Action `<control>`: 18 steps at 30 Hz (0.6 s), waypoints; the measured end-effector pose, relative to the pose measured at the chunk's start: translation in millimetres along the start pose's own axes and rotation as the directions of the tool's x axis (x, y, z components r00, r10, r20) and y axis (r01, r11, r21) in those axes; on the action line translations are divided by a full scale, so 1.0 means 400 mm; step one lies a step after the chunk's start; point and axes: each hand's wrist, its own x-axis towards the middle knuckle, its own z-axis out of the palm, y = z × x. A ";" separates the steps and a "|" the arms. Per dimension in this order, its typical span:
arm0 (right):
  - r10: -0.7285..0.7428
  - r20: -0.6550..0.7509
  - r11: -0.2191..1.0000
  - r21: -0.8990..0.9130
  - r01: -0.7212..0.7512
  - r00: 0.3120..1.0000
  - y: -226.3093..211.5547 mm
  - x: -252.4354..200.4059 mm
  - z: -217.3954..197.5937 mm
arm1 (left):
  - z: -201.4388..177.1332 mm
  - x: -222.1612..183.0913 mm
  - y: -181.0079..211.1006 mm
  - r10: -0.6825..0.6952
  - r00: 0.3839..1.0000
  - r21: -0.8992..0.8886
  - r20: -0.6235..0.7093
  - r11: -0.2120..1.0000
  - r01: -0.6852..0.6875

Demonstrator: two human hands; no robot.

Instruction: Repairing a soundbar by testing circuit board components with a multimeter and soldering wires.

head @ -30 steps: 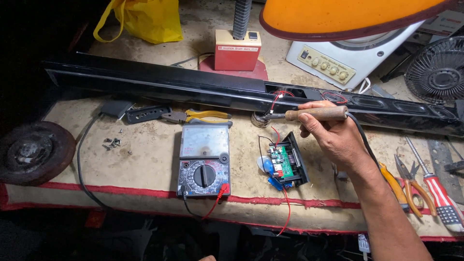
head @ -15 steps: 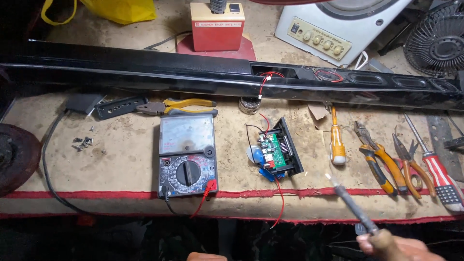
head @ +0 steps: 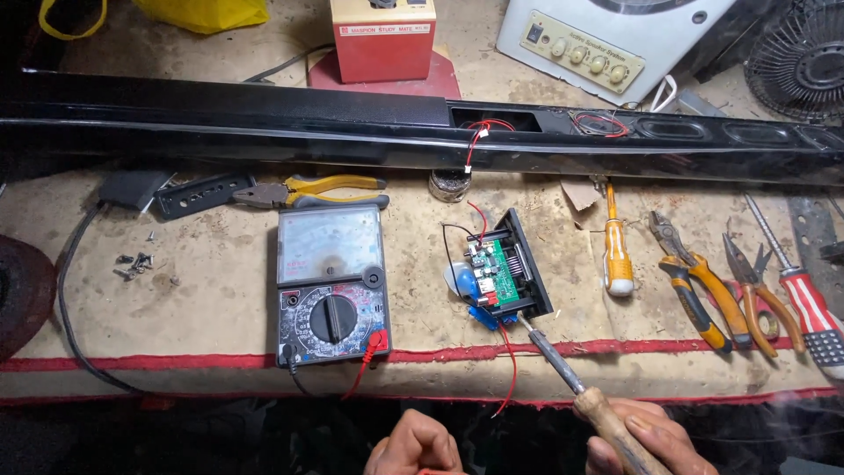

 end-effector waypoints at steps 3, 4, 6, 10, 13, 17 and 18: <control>-0.070 -0.183 0.998 -0.005 0.070 0.981 -0.010 0.021 0.060 | -0.026 0.045 0.055 0.307 0.949 -0.507 -0.068 0.809 -0.298; -0.098 -0.198 0.995 -0.002 0.100 0.975 -0.021 0.032 0.072 | -0.051 0.067 0.072 0.513 0.858 -0.820 0.035 0.506 -0.269; -0.026 -0.187 0.999 0.022 0.031 0.982 -0.048 0.029 0.071 | -0.072 0.117 0.134 0.646 0.763 -0.860 0.006 0.393 -0.326; -0.094 -0.266 0.991 -0.112 0.066 0.959 -0.060 0.062 0.098 | -0.098 0.155 0.256 0.714 0.700 -0.785 -0.026 0.419 -0.456; -0.064 -0.300 0.996 -0.075 0.043 0.952 -0.079 0.079 0.110 | -0.098 0.183 0.319 0.766 0.643 -0.538 -0.015 0.536 -0.651; -0.029 -0.097 0.997 -0.079 0.021 0.995 0.099 -0.011 -0.001 | -0.145 0.123 0.334 0.654 0.757 -0.248 0.010 0.735 -0.632; -0.112 0.021 0.992 -0.061 0.113 0.993 0.187 -0.045 -0.033 | -0.156 0.109 0.322 0.683 0.728 -0.164 -0.064 0.712 -0.682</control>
